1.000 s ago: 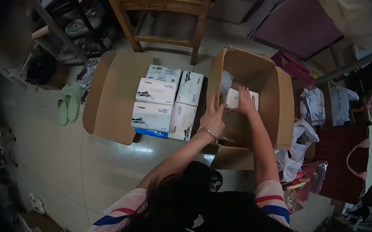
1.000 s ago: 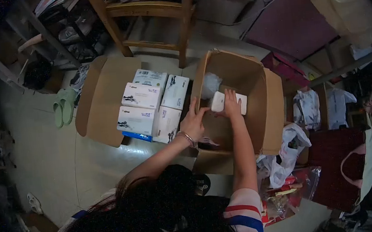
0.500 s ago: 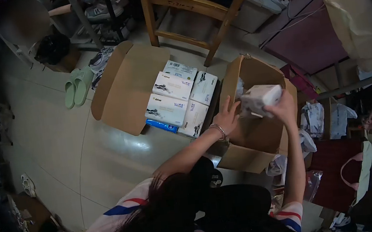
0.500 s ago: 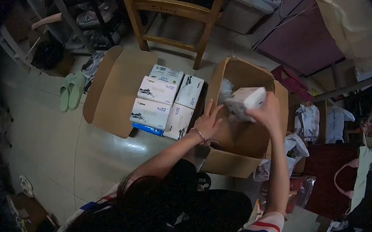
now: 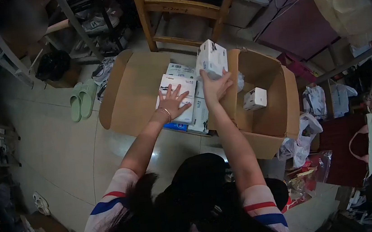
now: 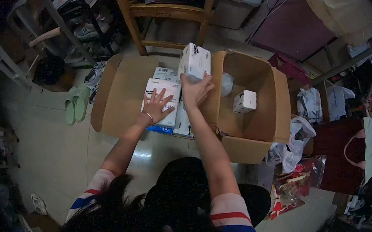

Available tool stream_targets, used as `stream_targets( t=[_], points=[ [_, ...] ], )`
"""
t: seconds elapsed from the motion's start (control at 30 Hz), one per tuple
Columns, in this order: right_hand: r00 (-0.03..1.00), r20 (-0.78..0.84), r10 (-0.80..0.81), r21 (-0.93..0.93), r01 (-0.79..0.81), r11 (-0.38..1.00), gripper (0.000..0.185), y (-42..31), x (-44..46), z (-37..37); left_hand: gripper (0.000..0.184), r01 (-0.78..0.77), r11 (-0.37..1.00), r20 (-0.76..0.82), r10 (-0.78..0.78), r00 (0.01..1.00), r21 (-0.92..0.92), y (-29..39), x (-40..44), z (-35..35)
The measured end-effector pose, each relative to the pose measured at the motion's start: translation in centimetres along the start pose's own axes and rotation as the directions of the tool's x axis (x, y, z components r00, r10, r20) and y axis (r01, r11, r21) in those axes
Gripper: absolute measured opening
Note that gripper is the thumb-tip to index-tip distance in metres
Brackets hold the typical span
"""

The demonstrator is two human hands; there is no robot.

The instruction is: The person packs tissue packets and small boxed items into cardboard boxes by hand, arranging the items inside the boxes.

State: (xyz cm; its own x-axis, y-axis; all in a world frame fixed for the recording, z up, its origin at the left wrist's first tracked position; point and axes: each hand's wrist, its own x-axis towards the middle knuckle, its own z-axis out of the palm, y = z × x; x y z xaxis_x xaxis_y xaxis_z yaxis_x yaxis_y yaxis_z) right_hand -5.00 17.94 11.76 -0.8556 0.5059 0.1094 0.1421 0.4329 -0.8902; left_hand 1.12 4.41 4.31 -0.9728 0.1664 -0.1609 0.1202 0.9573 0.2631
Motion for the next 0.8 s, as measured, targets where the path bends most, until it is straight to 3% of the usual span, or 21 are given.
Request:
stream_targets(
  t=[0.07,0.17,0.23,0.33,0.47,0.53,0.57,0.6,0.67,0.73,0.8],
  points=[
    [0.998,-0.043,-0.044,-0.018,0.043,0.999,0.069,3.0,-0.3,1.0,0.057,0.002,1.000,-0.009,-0.002,1.000,0.015,-0.1,0.0,0.3],
    [0.997,-0.078,0.003,-0.152,-0.015,0.988,0.068,5.7,-1.4,1.2,0.058,0.014,1.000,-0.015,-0.014,1.000,0.024,-0.2,-0.1,0.7],
    [0.990,-0.010,-0.142,-0.184,0.138,0.973,0.068,7.0,-2.1,1.7,0.058,0.020,0.999,-0.015,-0.019,1.000,0.026,-0.3,-0.1,0.9],
    [0.980,0.055,-0.191,-0.219,0.199,0.955,0.071,7.9,-3.0,2.6,0.057,-0.003,1.000,-0.065,0.005,0.998,0.025,-0.4,-0.2,1.0],
    [0.985,0.124,-0.121,-0.228,0.147,0.963,0.073,7.9,-3.9,2.1,0.058,0.011,1.000,-0.040,-0.010,0.999,0.025,-0.3,-0.1,0.9],
    [0.914,0.296,-0.279,-0.426,0.388,0.818,0.070,7.7,-3.9,0.7,0.058,0.001,1.000,-0.045,0.000,0.999,0.026,-0.2,-0.1,0.7],
    [0.828,0.306,-0.470,-0.373,0.558,0.741,0.061,7.6,-3.2,-0.3,0.057,0.015,1.000,-0.035,-0.014,0.999,0.027,-0.1,-0.1,0.6],
    [0.834,0.298,-0.465,-0.387,0.551,0.739,0.061,6.5,-2.2,-1.7,0.057,0.027,0.999,-0.023,-0.026,0.999,0.027,0.0,-0.1,0.5],
    [0.613,0.288,-0.736,-0.004,0.769,0.639,0.048,3.4,1.4,-4.3,0.056,0.017,1.000,-0.037,-0.016,0.999,0.022,0.1,-0.1,0.6],
    [0.666,0.141,-0.732,-0.089,0.745,0.661,0.039,1.6,7.1,-7.1,0.056,0.026,0.999,-0.052,-0.024,0.998,0.039,0.0,-0.1,0.7],
    [0.911,0.153,-0.383,0.050,0.380,0.924,0.033,1.9,12.8,-9.9,0.055,0.028,0.999,-0.063,-0.025,0.998,0.035,-0.1,-0.1,1.0]
  ],
)
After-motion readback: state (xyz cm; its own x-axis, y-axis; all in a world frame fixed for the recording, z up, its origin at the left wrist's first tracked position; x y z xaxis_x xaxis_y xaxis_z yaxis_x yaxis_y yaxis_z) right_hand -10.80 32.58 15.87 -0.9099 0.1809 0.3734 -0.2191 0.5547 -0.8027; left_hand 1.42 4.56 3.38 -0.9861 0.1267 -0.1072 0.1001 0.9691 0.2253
